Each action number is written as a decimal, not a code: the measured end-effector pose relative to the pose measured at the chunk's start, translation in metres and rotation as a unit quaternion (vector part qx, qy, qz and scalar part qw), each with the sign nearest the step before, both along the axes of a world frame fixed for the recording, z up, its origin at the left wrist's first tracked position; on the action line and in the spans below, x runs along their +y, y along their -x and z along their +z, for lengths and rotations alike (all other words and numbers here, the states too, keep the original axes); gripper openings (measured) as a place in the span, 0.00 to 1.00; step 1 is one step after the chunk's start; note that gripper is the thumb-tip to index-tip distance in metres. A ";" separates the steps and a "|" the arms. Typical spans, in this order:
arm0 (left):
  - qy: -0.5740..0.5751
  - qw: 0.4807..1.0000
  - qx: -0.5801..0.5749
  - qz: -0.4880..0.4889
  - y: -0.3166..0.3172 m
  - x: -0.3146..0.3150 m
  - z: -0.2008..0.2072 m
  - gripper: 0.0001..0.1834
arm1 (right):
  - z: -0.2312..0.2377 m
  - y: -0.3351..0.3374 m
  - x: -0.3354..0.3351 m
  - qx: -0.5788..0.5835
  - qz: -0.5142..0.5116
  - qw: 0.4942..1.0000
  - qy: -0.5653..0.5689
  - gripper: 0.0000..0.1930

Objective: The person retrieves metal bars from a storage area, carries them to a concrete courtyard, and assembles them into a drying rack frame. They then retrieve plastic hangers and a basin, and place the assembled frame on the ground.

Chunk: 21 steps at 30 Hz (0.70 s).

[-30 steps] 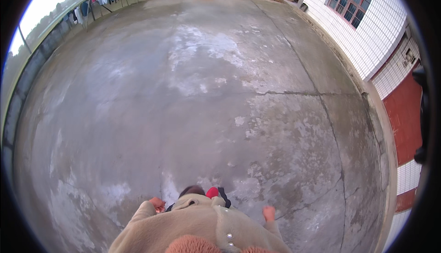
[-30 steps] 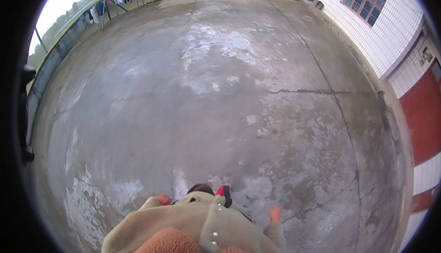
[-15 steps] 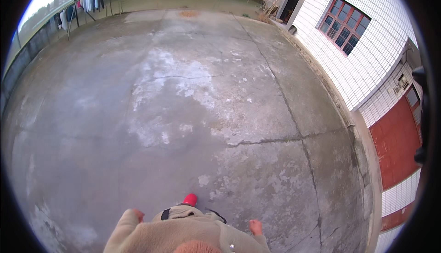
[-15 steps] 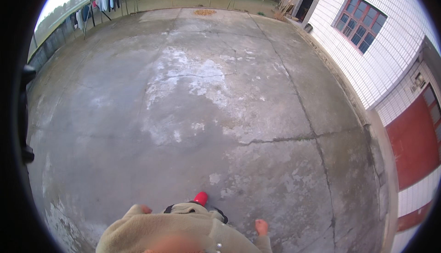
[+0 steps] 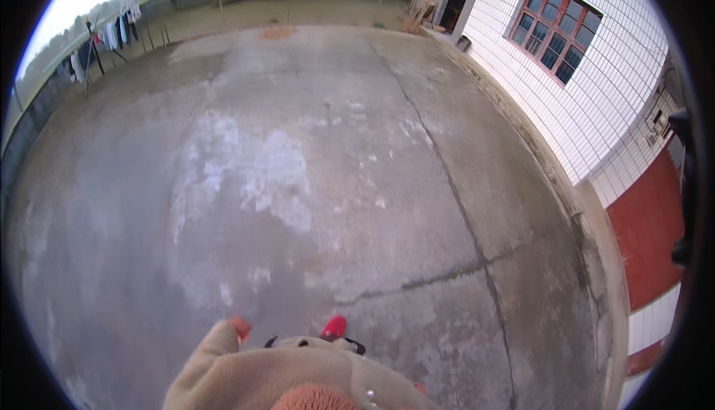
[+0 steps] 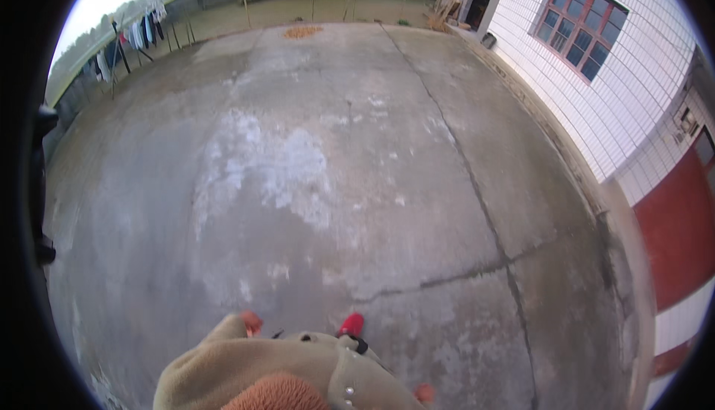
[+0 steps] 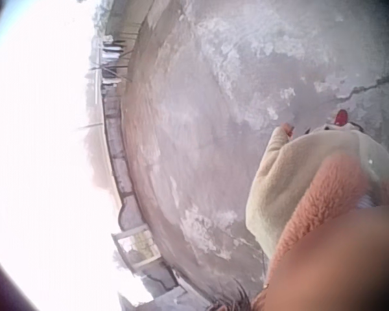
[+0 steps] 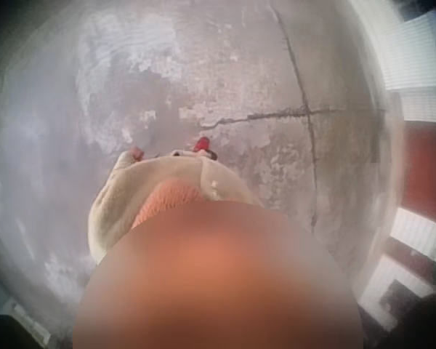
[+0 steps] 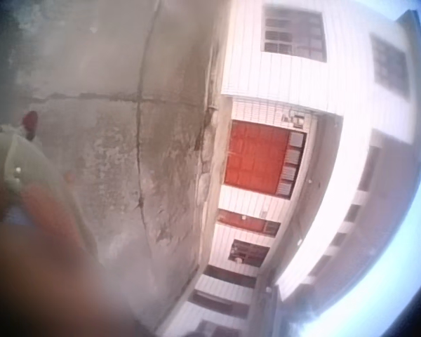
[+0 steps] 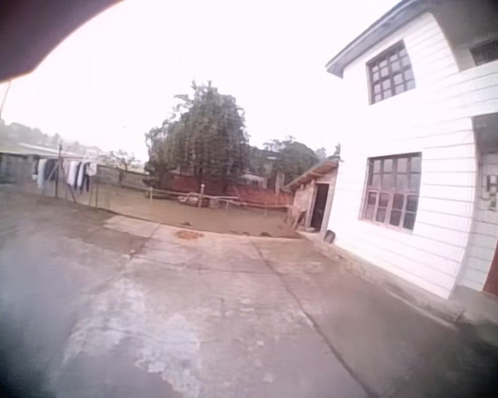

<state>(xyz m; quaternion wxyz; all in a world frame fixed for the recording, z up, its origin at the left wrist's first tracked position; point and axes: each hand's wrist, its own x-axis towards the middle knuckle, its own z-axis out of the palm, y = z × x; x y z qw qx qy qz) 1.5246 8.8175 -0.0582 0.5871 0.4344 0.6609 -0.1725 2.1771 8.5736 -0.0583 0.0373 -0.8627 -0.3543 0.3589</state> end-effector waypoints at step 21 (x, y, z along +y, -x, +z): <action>-0.153 0.980 0.102 -0.077 -0.212 0.705 -0.036 0.15 | 0.072 -0.145 1.035 0.086 0.146 0.982 -0.079 0.17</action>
